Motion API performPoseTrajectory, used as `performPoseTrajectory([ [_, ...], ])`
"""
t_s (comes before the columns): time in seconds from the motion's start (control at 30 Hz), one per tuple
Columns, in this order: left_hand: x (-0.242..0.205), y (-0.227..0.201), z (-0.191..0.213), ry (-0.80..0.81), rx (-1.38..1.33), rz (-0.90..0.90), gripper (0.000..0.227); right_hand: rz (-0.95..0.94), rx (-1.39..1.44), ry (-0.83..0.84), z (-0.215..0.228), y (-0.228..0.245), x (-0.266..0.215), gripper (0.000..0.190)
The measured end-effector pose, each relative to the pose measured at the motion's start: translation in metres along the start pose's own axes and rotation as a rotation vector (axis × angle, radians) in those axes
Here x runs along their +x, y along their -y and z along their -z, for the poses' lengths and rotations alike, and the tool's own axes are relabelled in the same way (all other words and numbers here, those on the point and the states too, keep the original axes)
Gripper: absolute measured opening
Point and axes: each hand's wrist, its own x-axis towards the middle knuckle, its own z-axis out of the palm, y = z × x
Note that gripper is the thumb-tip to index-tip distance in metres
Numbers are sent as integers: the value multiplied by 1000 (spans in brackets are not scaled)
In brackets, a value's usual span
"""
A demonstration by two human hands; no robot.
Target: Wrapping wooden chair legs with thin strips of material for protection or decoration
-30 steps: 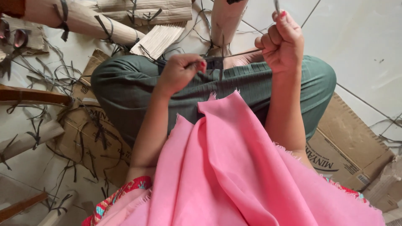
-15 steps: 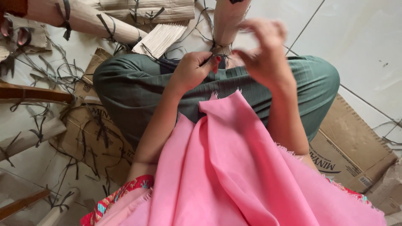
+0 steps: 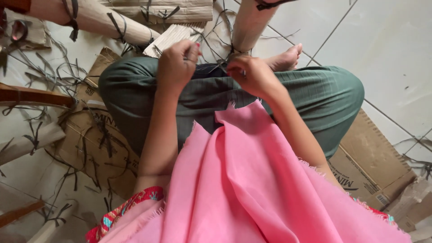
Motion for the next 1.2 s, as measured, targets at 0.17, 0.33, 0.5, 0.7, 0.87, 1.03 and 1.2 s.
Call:
performPoseTrajectory([
  [0.17, -2, 44, 1, -210, 218, 88, 35, 113, 7, -136, -59, -14, 35, 33],
  [0.33, 6, 74, -24, -105, 297, 221, 83, 23, 36, -320, -97, -59, 87, 29],
  [0.5, 20, 74, -26, -220, 173, 124, 109, -153, 67, -548, -117, -114, 149, 33],
  [0.7, 18, 71, -31, -126, 290, 126, 107, -382, -298, -532, -126, -147, 179, 70],
  [0.87, 24, 65, -28, -205, 208, 26, 70, -307, -176, -529, -130, -135, 158, 60],
  [1.03, 22, 74, -51, -222, 59, -18, 30, 194, -131, -696, -106, -54, 106, 40],
  [1.2, 20, 31, -45, -180, -91, 150, 35, 382, -142, -718, -73, -9, 70, 37],
])
